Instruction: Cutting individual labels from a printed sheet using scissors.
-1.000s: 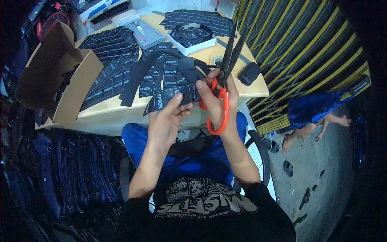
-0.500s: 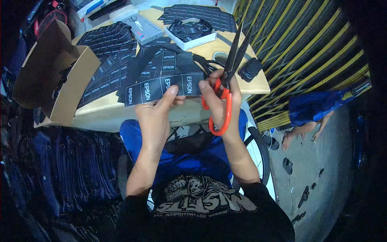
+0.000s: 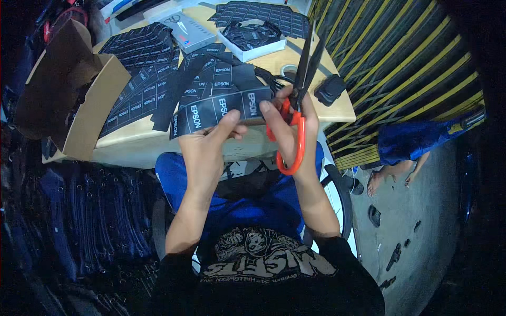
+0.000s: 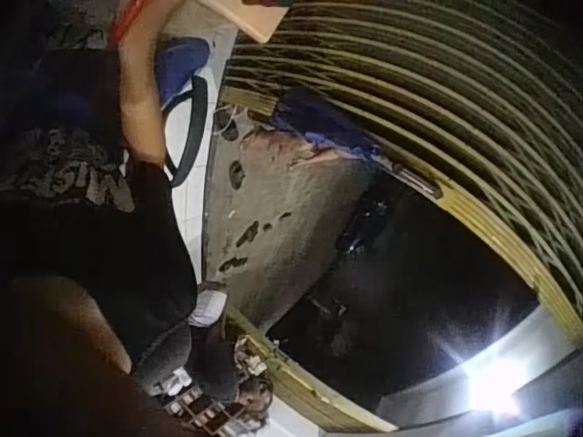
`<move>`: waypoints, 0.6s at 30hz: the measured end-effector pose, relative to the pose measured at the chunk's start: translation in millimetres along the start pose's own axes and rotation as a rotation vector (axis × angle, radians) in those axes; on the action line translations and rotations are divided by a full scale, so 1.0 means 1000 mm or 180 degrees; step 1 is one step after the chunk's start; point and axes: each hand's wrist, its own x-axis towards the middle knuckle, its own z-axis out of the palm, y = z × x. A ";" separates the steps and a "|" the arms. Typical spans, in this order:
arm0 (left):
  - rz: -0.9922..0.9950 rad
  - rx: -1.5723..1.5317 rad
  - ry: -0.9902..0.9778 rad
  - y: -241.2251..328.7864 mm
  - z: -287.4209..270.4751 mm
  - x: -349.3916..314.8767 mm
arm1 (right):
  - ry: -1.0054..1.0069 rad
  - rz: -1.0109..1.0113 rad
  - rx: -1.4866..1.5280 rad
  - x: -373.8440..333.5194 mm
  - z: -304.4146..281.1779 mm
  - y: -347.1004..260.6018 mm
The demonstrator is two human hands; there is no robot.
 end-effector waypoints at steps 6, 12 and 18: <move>0.0373 -0.0280 0.0351 0.003 -0.001 0.008 | -0.0537 0.0556 -0.0099 -0.041 -0.013 0.016; 0.0582 -0.0384 0.0347 0.016 0.012 0.000 | -0.0915 0.0510 -0.0018 -0.079 -0.012 0.011; 0.0457 0.0079 0.0135 0.033 0.024 -0.014 | -0.1195 0.0317 -0.0238 -0.076 -0.013 -0.007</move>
